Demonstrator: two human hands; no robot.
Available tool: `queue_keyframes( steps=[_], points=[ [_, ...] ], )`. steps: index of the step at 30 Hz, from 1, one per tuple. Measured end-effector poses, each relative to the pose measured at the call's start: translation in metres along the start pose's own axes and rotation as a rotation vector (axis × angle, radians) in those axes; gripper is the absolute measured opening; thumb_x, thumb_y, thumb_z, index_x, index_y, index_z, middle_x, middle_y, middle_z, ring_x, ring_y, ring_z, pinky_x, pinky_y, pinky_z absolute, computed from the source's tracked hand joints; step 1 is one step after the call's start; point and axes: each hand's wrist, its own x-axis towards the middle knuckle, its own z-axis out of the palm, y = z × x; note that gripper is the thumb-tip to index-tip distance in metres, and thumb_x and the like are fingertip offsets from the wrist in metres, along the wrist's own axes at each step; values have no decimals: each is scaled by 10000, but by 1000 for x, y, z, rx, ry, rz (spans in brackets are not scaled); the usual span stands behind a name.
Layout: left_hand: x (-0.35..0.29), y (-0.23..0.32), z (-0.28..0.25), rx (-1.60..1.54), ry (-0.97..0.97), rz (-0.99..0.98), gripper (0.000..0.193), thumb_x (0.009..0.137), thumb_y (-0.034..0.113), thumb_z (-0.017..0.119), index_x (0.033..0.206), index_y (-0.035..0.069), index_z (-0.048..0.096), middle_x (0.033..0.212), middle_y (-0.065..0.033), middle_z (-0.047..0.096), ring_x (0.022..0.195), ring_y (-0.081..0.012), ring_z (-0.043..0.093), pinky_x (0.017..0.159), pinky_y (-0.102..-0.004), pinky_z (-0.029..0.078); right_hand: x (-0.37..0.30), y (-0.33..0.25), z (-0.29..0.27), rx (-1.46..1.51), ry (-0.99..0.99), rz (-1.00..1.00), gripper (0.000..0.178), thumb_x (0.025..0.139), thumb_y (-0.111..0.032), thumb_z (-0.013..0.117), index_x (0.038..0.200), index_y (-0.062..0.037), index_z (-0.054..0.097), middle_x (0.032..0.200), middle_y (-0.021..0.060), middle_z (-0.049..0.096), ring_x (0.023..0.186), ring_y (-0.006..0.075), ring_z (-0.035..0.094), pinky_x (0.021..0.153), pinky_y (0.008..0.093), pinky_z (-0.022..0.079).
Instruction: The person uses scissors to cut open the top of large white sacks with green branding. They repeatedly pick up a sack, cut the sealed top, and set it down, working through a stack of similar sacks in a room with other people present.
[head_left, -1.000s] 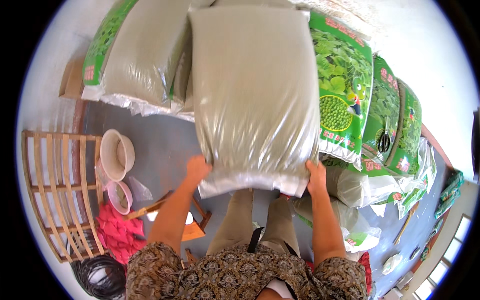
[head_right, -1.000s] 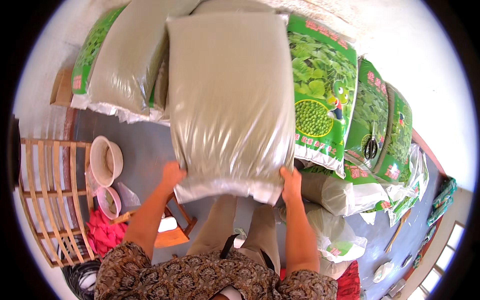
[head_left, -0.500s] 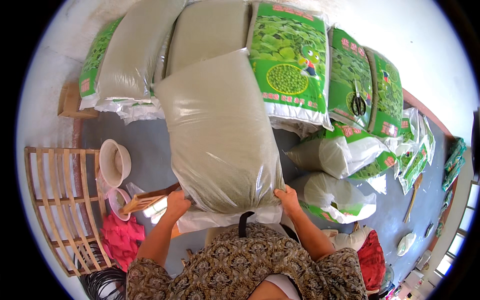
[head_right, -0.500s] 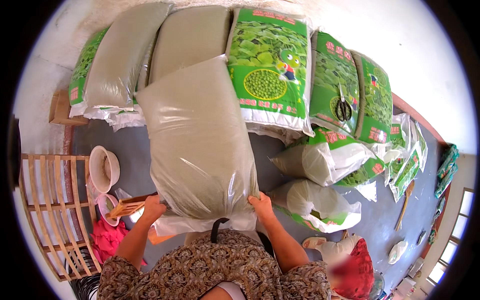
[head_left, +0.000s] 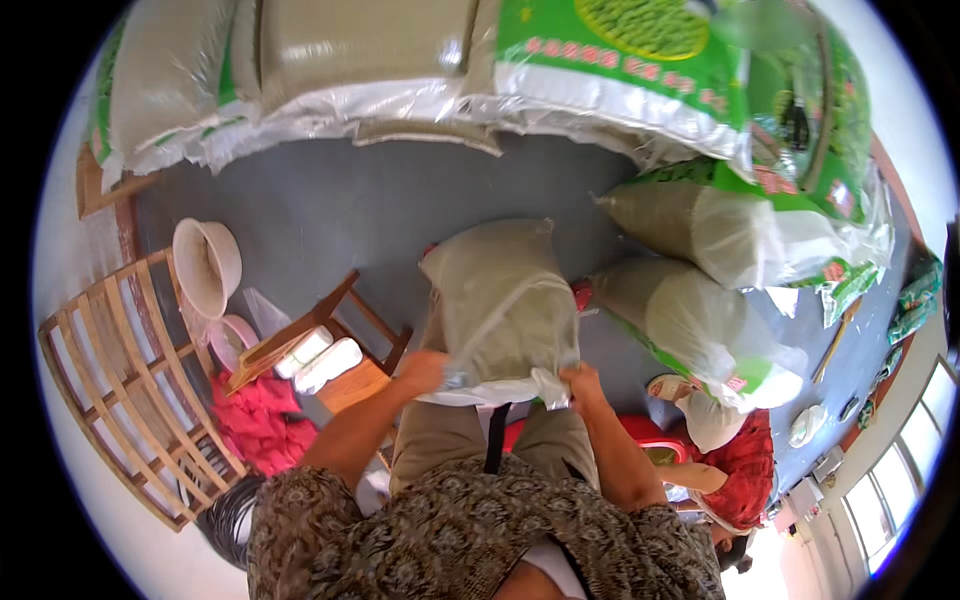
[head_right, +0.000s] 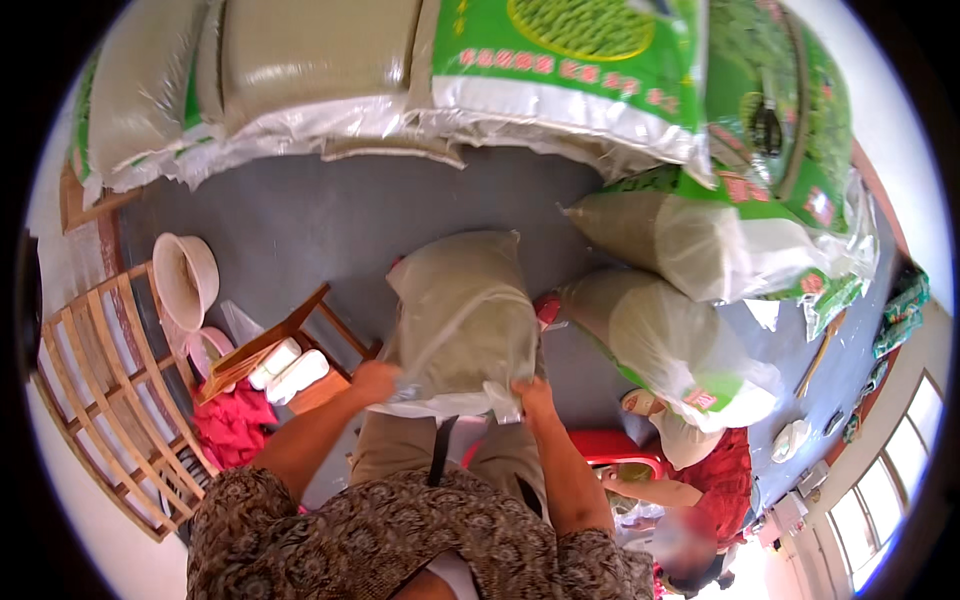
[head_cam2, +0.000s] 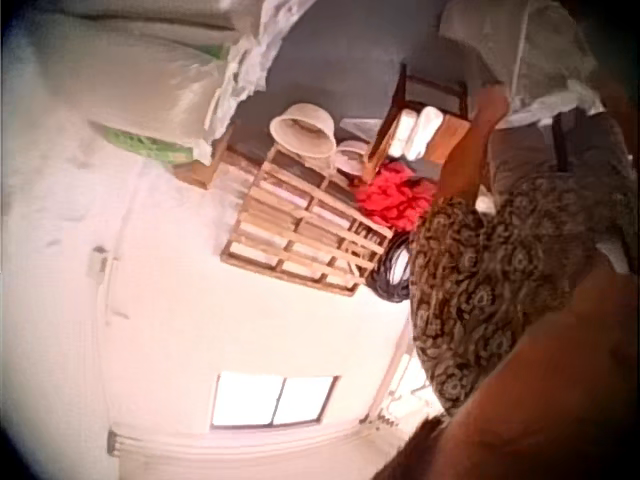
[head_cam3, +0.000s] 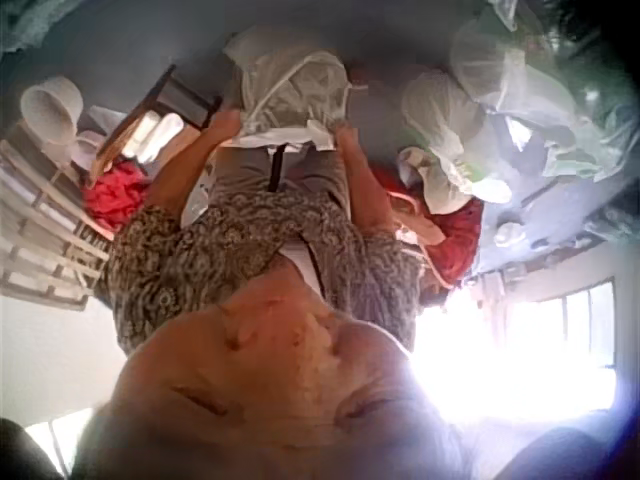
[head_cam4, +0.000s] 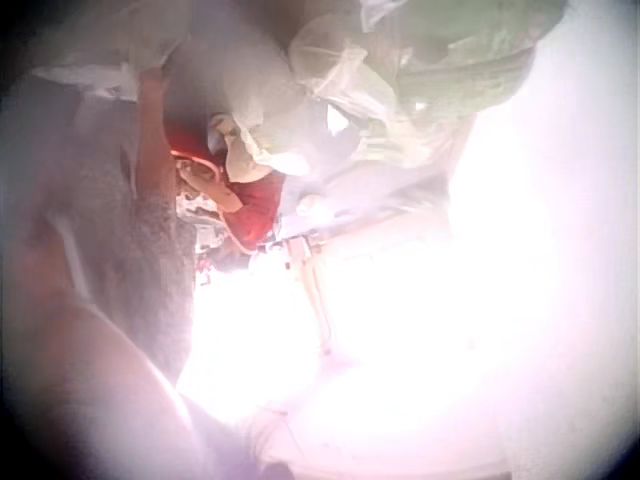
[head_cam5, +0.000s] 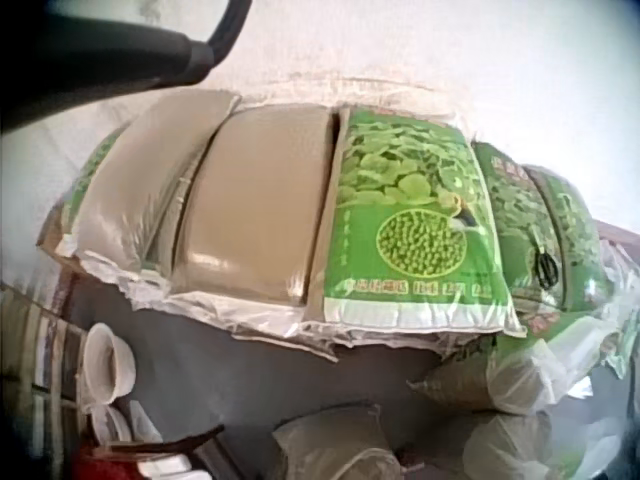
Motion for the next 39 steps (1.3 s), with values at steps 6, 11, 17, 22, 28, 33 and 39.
queue_keyframes(
  steps=[6,11,17,22,28,33,39],
  points=[
    [11,8,53,-284,-146,-58,257,632,109,456,856,105,580,829,-183,568,802,-337,542,670,-413,424,26,32,-1,81,83,207,185,698,-109,555,864,-40,512,704,48,525,524,144,499,331,285,325],
    [-10,4,-9,-404,113,-148,195,602,139,512,772,69,575,766,-180,561,740,-341,541,631,-419,424,-24,-40,7,213,-28,40,137,732,-144,512,851,-80,496,674,30,504,455,133,461,296,254,235],
    [-28,44,-149,-336,200,-109,116,593,58,537,673,-21,511,584,-120,506,539,-189,495,484,-332,388,-97,-124,3,270,-197,-29,167,746,-139,497,899,-72,488,702,45,519,485,136,485,297,261,274],
    [51,37,-216,-254,251,324,64,583,38,515,601,5,464,547,-73,438,581,-162,484,491,-331,387,-79,-181,-25,382,-95,-135,163,732,-94,509,891,-73,478,726,49,525,526,152,519,321,265,363],
    [173,89,-283,-189,509,231,50,656,25,513,615,-3,507,557,-82,477,507,-186,483,455,-338,389,21,-320,-56,449,-150,-273,130,810,-221,457,783,-112,523,648,14,540,423,89,478,267,201,290],
    [221,76,-282,-94,645,305,130,644,103,527,605,-15,565,689,-173,547,600,-305,521,562,-374,420,36,-357,-55,283,-104,-352,155,803,-176,478,692,-73,445,522,0,365,360,93,312,319,261,312],
    [215,70,-255,-659,708,265,71,648,69,556,624,4,536,622,-124,522,503,-222,473,446,-333,382,29,-347,-62,198,-20,-507,187,785,-144,504,916,-19,460,689,82,500,518,150,472,443,288,421]
  ],
)
